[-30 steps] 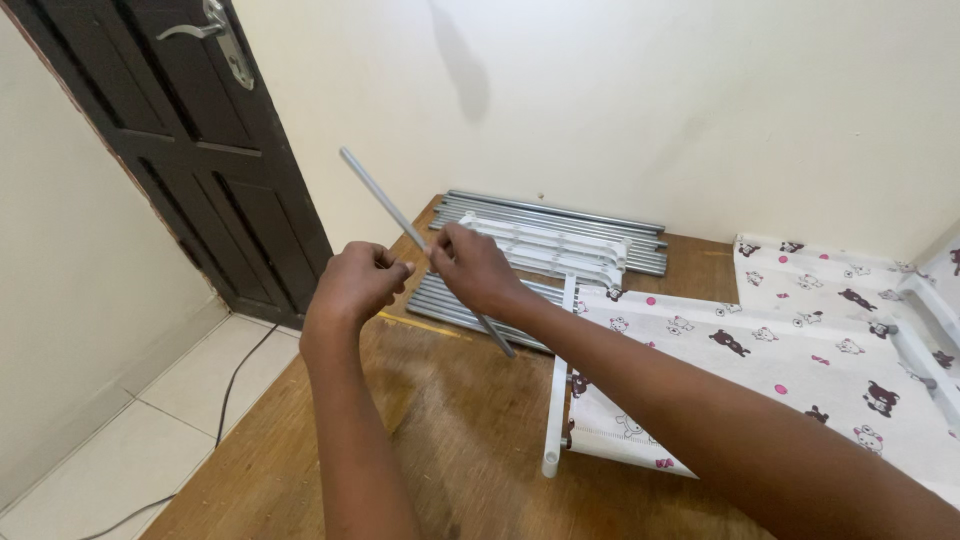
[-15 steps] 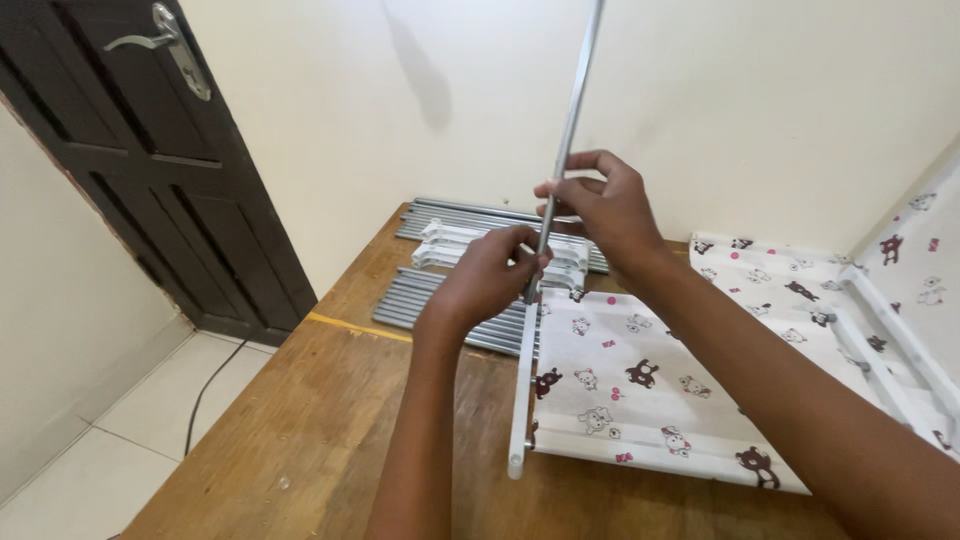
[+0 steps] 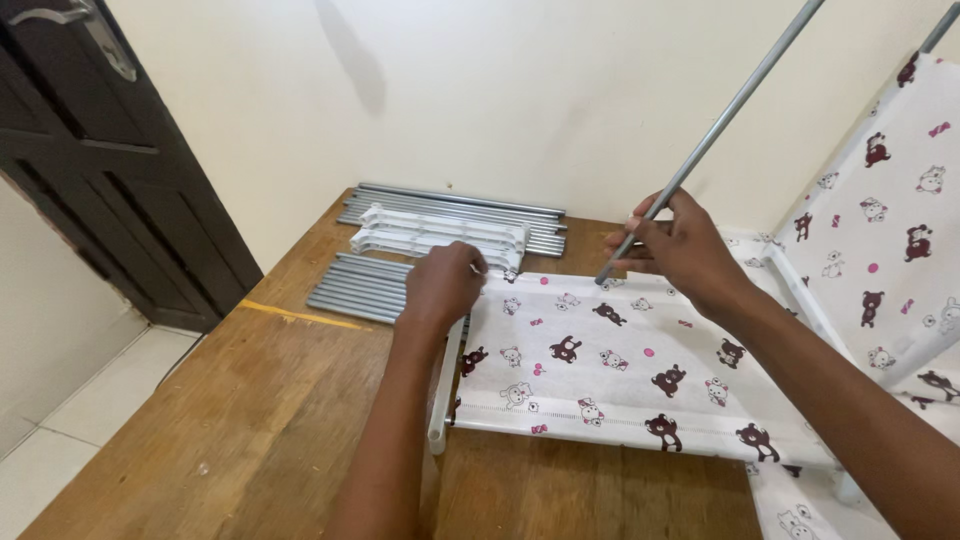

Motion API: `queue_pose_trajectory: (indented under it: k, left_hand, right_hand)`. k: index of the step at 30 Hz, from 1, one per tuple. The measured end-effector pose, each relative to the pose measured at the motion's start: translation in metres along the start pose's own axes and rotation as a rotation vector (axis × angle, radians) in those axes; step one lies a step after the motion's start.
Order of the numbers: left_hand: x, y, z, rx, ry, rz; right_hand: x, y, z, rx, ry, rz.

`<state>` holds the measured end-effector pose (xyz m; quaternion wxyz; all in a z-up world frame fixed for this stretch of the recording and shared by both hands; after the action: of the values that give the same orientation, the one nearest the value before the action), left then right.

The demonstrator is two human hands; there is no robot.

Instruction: The person assembles a small folding chair by inserting metal rods into white plastic connectors, attaching a patterned fabric seat, and securing the frame. The person then wipes a plastic connector with a dark cloth before continuing assembly.

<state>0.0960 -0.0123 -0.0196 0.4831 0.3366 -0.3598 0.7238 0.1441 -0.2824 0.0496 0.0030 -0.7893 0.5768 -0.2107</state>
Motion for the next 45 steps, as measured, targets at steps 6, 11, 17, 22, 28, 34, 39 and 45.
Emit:
queue_pose_trajectory:
  k: [6,11,17,22,28,34,39,45]
  left_hand:
    - [-0.003,-0.006,-0.039,0.111,-0.043,-0.060]
    - [-0.002,-0.006,-0.042,0.115,0.051,-0.125]
    - [-0.005,-0.008,-0.038,0.181,0.004,-0.167]
    - [-0.005,-0.008,-0.039,0.241,0.033,-0.212]
    - [-0.001,-0.006,-0.036,0.231,0.018,-0.208]
    - [-0.003,-0.007,-0.037,0.255,0.004,-0.220]
    - [-0.008,-0.009,-0.041,0.215,0.004,-0.193]
    - [-0.009,-0.011,-0.044,0.233,0.009,-0.209]
  right_hand:
    - [-0.078,-0.032,0.022,0.106,-0.197,-0.205]
    - [-0.137,-0.069,0.027,0.263,0.087,-0.152]
    - [-0.163,-0.102,0.030,0.300,0.196,-0.132]
    - [-0.167,-0.109,0.032,0.283,0.261,-0.147]
    - [-0.170,-0.115,0.027,0.270,0.363,-0.188]
    - [-0.173,-0.113,0.018,0.314,0.430,-0.231]
    - [-0.176,-0.106,0.015,0.386,0.585,-0.193]
    - [-0.179,-0.106,0.015,0.442,0.577,-0.177]
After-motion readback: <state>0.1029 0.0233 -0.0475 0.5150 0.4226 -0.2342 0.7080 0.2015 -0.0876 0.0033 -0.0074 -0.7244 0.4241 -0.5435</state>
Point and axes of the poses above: each hand's wrist, its own y-axis away from the middle knuckle, its own x-axis out of the back of the hand, z = x × y, the point moved 4 cm from there along -y, towards the middle knuckle, and after that the axes turned 5 degrees about x, right-handed, at the moved point
